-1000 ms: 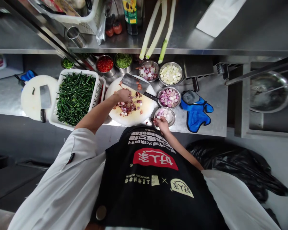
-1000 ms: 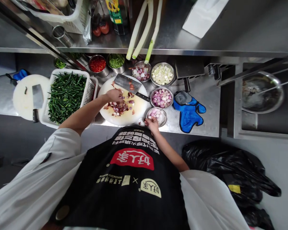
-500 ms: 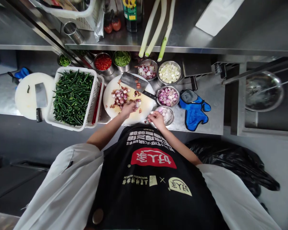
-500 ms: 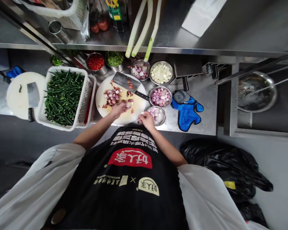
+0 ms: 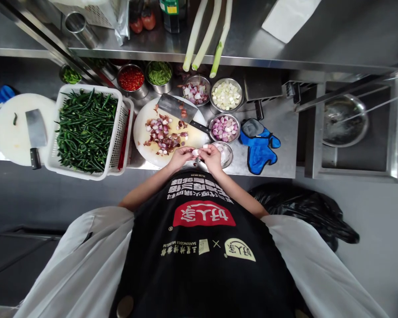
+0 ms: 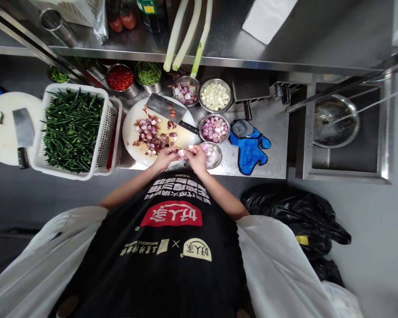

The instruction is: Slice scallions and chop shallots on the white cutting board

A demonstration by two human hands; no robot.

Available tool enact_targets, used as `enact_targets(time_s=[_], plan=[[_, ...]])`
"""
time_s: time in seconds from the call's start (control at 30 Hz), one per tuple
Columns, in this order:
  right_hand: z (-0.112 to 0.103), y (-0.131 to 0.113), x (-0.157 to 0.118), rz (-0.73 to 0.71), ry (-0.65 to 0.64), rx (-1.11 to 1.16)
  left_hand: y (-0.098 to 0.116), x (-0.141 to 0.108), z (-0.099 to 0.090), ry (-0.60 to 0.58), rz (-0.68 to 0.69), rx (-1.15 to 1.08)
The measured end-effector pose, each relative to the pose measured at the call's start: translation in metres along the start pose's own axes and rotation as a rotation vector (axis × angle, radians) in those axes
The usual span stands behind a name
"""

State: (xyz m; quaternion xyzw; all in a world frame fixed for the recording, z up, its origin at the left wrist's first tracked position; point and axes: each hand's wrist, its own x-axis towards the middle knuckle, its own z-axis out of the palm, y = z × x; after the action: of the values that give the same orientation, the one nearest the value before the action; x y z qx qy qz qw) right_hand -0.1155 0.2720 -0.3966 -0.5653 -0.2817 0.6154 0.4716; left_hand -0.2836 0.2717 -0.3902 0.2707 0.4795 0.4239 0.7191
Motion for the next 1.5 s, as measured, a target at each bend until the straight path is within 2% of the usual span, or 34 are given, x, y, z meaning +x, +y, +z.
enact_targets(time_s=[0.2,0.4,0.7,0.83,0.93,1.03,1.17,1.27,1.37,1.5], plan=[[0.001,0.001,-0.005,-0.002,0.008,-0.012,-0.002,-0.002,0.006,0.082,0.028,0.038],[-0.001,0.003,-0.006,-0.061,0.056,-0.034,-0.004,0.002,0.011,0.078,0.122,0.043],[0.001,-0.002,-0.013,-0.069,0.021,-0.045,-0.001,-0.001,0.016,0.173,0.257,0.281],[0.0,-0.002,-0.011,-0.014,0.031,0.003,-0.001,-0.001,0.017,0.187,0.216,0.195],[-0.002,-0.003,-0.01,0.034,0.012,0.07,0.0,-0.001,0.019,0.138,0.172,0.077],[-0.005,-0.006,-0.01,0.07,0.008,0.141,0.003,-0.002,0.019,0.095,0.07,-0.04],[-0.01,-0.009,-0.008,0.131,-0.001,0.239,0.008,-0.002,0.015,0.131,-0.004,-0.173],[-0.015,-0.009,-0.007,0.154,-0.017,0.273,0.012,-0.001,0.013,0.137,-0.036,-0.191],[-0.017,-0.006,-0.005,0.114,-0.027,0.238,0.013,0.001,0.013,0.113,-0.097,-0.196],[-0.017,-0.003,-0.004,-0.059,-0.016,0.076,0.012,0.001,0.018,0.059,-0.195,-0.152]])
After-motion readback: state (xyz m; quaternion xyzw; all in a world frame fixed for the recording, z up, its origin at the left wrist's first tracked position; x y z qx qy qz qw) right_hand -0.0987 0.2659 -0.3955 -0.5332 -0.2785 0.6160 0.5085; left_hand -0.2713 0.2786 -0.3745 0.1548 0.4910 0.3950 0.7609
